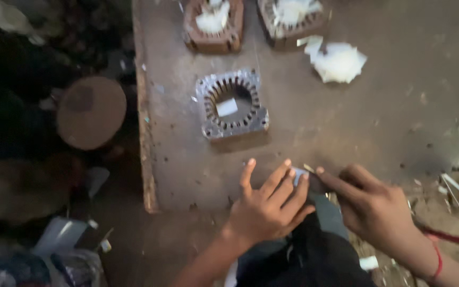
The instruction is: The person inserts small rectangular pieces of white insulation paper into the slots of an electromechanical stator by hand, using a small metal tool to push the paper fully into place.
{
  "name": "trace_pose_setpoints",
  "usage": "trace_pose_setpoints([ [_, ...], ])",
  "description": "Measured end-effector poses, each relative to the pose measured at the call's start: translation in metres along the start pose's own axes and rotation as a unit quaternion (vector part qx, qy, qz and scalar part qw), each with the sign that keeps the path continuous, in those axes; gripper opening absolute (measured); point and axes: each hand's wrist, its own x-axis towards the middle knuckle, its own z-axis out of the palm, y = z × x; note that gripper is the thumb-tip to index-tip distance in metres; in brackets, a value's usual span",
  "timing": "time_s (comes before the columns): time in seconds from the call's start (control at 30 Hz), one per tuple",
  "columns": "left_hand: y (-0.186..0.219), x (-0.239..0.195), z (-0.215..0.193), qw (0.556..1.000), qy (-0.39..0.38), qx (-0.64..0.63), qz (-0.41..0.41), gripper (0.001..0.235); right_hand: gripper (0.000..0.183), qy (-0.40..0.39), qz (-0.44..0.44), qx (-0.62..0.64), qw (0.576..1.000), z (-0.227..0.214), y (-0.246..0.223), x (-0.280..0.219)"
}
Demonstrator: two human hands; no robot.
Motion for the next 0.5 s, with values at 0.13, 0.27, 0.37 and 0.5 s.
trace_pose_setpoints([
  [0.13,-0.002,-0.008,0.001,0.999,-0.016,-0.033,-0.010,0.036,0.057,-0.021,-0.017,0.013,1.000,-0.001,0.010,-0.001],
  [0.27,-0.002,-0.009,0.002,0.998,-0.017,-0.058,-0.035,0.026,0.079,-0.093,-0.135,-0.044,0.986,-0.005,0.021,0.001],
  [0.37,-0.003,-0.005,0.004,0.998,-0.010,-0.055,-0.025,0.021,0.079,-0.141,-0.123,-0.109,0.976,-0.005,0.021,-0.003],
  [0.5,-0.004,-0.002,0.004,1.000,-0.013,-0.015,-0.015,0.029,0.083,-0.163,-0.185,-0.178,0.953,0.001,0.031,-0.006],
])
